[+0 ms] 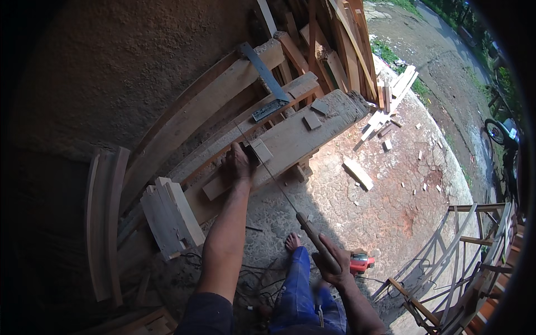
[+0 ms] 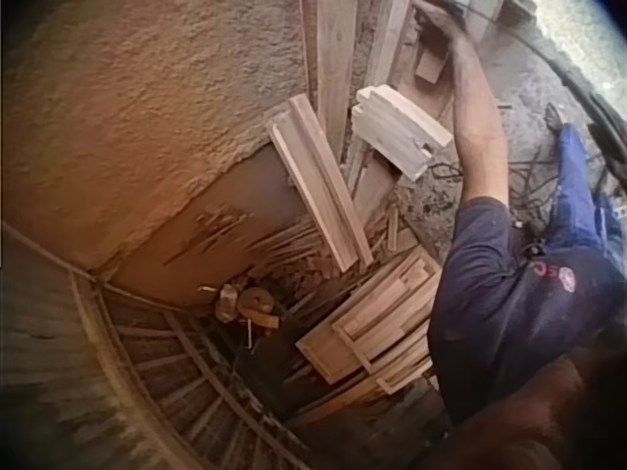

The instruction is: The person uses a hand saw to cut a piece of wood clamped to a makeshift workbench. They hold the wood steady with one hand while sawing with the other, completing the cut and separating the piece.

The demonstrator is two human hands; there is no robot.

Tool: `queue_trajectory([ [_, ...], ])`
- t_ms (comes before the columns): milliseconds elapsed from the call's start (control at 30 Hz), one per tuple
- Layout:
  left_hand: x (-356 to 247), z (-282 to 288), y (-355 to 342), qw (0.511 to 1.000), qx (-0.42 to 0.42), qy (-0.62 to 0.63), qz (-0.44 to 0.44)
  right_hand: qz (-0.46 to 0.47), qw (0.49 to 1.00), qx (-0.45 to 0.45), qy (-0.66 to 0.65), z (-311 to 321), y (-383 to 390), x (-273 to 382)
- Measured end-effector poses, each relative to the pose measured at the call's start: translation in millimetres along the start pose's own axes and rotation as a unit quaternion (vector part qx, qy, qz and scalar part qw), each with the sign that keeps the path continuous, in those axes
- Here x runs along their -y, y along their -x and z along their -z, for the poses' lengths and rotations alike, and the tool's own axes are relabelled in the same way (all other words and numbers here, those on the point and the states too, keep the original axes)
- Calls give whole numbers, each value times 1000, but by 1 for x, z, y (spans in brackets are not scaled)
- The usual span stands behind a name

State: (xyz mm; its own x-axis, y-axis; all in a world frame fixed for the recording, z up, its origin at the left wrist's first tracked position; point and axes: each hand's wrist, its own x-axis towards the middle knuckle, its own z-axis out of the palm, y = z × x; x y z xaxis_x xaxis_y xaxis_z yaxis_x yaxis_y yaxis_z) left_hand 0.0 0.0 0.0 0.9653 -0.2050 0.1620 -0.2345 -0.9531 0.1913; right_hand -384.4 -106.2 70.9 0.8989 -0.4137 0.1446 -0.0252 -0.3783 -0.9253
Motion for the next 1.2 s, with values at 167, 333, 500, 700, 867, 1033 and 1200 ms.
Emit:
queue_trajectory([
  [167,-10,-7,16,998,-41,10,-53,10,999,-8,35,5,-17,14],
  [333,-30,15,9,999,40,-6,14,-26,996,-81,-22,-9,-57,53],
  [500,-12,12,1,996,-26,77,-48,83,978,-154,117,24,-50,90],
  [700,-31,9,3,989,39,39,-135,-5,973,-154,171,46,-26,87],
  [867,-24,-2,-3,966,-48,99,-233,-84,974,-180,107,29,3,80],
  [1033,-8,-10,-15,940,48,297,-164,-112,977,-165,73,23,10,87],
  [1200,-16,9,-11,928,105,191,-302,-121,978,-153,74,29,23,95],
])
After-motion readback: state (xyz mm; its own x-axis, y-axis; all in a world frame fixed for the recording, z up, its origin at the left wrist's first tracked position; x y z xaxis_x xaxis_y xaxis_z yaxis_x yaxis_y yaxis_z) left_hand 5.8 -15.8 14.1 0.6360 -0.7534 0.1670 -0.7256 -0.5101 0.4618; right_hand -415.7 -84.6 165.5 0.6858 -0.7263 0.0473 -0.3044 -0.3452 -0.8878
